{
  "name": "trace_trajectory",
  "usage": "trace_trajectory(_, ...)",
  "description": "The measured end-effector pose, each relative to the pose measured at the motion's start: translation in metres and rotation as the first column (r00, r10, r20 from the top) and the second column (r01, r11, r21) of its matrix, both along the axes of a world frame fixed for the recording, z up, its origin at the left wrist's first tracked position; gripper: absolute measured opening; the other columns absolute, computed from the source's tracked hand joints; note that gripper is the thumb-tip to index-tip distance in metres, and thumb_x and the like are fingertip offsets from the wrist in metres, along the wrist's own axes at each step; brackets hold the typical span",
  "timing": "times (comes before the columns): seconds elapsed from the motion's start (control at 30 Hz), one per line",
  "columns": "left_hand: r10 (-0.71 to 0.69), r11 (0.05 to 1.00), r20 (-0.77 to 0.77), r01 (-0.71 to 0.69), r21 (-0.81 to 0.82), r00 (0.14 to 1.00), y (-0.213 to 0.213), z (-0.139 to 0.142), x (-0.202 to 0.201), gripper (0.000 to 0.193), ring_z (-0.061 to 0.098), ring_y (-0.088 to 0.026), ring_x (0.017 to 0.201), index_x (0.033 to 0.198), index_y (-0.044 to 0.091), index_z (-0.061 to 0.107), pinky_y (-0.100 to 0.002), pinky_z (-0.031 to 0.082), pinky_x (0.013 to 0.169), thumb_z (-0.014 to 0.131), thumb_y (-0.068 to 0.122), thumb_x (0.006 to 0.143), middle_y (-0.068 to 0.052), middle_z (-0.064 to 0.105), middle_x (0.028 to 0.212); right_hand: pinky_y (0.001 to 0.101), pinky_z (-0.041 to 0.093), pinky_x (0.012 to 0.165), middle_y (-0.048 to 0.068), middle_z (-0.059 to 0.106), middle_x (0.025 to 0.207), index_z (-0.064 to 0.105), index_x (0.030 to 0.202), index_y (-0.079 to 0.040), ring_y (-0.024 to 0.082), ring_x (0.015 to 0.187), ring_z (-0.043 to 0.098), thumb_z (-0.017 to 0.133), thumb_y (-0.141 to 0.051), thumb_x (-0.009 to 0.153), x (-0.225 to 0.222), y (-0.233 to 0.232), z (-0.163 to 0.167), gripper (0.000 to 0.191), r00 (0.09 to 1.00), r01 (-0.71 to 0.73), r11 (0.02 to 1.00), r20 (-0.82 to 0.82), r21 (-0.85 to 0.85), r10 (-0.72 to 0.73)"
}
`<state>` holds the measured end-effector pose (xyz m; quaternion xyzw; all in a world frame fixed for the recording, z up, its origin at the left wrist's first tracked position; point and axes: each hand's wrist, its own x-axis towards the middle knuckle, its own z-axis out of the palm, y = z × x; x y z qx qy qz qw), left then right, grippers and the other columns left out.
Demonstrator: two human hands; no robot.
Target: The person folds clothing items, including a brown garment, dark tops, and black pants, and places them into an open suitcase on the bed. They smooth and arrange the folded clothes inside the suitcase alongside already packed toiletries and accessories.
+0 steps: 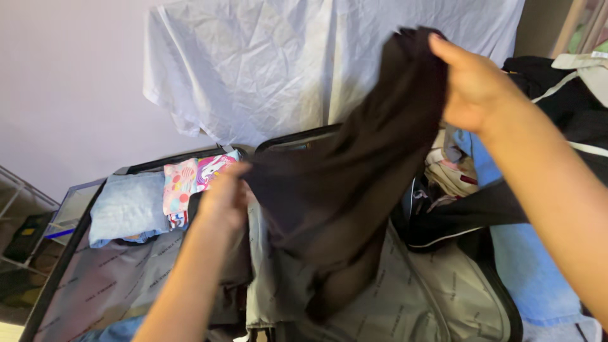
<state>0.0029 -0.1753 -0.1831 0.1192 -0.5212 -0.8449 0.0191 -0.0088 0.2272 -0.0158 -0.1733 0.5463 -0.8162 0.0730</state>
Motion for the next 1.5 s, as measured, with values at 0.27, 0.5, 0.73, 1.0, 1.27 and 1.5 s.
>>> trace_trajectory(0.27,-0.209,0.975,0.01,0.209,-0.075,0.978,-0.014,0.094,0.03,0.022,0.075,-0.02,0.079,0.106,0.004,0.064,-0.037,0.063,0.077,0.056,0.009,0.087,-0.008,0.076,0.095,0.0422,0.053,0.107,0.008,0.072,0.121,0.065,0.127,-0.004,0.023,0.112,0.07,0.063,-0.019,0.102,-0.005,0.046,-0.003,0.028,0.975,0.2,0.98,-0.102,0.002,-0.199)
trace_trajectory(0.5,-0.356,0.831,0.075,0.352,-0.43,0.932,-0.039,0.146,0.052,0.035,0.07,-0.012,0.074,0.124,0.01,0.07,-0.026,0.058,0.06,0.07,0.014,0.09,-0.004,0.075,0.093,0.0496,0.056,0.105,0.007,0.07,0.127,0.062,0.131,-0.01,0.024,0.117,0.07,0.058,-0.022,0.112,0.03,0.076,0.032,0.023,0.899,0.323,0.946,-0.316,0.013,-0.303)
trace_trajectory(0.73,-0.377,0.87,0.017,0.361,-0.336,0.926,-0.028,0.159,0.068,0.035,0.075,-0.018,0.079,0.124,0.004,0.069,-0.034,0.063,0.068,0.06,0.026,0.099,-0.01,0.077,0.099,0.0809,0.021,0.089,0.004,0.07,0.119,0.064,0.13,-0.015,0.022,0.1,0.068,0.058,-0.036,0.11,0.017,0.075,0.035,0.03,0.741,0.669,0.714,-0.256,0.205,-0.621)
trace_trajectory(1.0,-0.593,0.728,0.093,0.582,-0.363,0.8,-0.026,0.145,0.071,0.027,0.073,-0.015,0.08,0.12,0.002,0.073,-0.031,0.06,0.069,0.062,0.009,0.096,-0.008,0.077,0.095,0.0393,0.058,0.096,0.007,0.07,0.115,0.066,0.126,-0.003,0.019,0.101,0.07,0.068,-0.004,0.094,-0.024,0.081,-0.01,0.032,0.933,0.242,0.965,-0.298,0.101,-0.203)
trace_trajectory(1.27,-0.453,0.824,-0.089,0.379,-0.421,0.887,-0.017,0.147,0.053,0.035,0.077,-0.016,0.078,0.118,0.005,0.076,-0.031,0.063,0.074,0.067,0.004,0.084,-0.013,0.08,0.102,0.0431,0.058,0.105,0.008,0.069,0.119,0.064,0.131,-0.004,0.022,0.112,0.071,0.064,-0.008,0.111,-0.028,0.09,-0.008,0.02,0.904,0.191,0.981,-0.382,-0.046,-0.194)
trace_trajectory(1.5,-0.059,0.105,-0.48,-0.473,-0.875,0.875,0.01,0.115,0.035,0.018,0.07,-0.019,0.076,0.095,0.006,0.082,-0.034,0.055,0.079,0.084,0.02,0.084,-0.015,0.077,0.088,0.0384,0.057,0.102,0.003,0.07,0.119,0.066,0.123,-0.007,0.016,0.106,0.069,0.062,-0.015,0.114,-0.052,0.101,-0.011,0.013,0.86,0.344,0.939,-0.393,-0.028,-0.327)
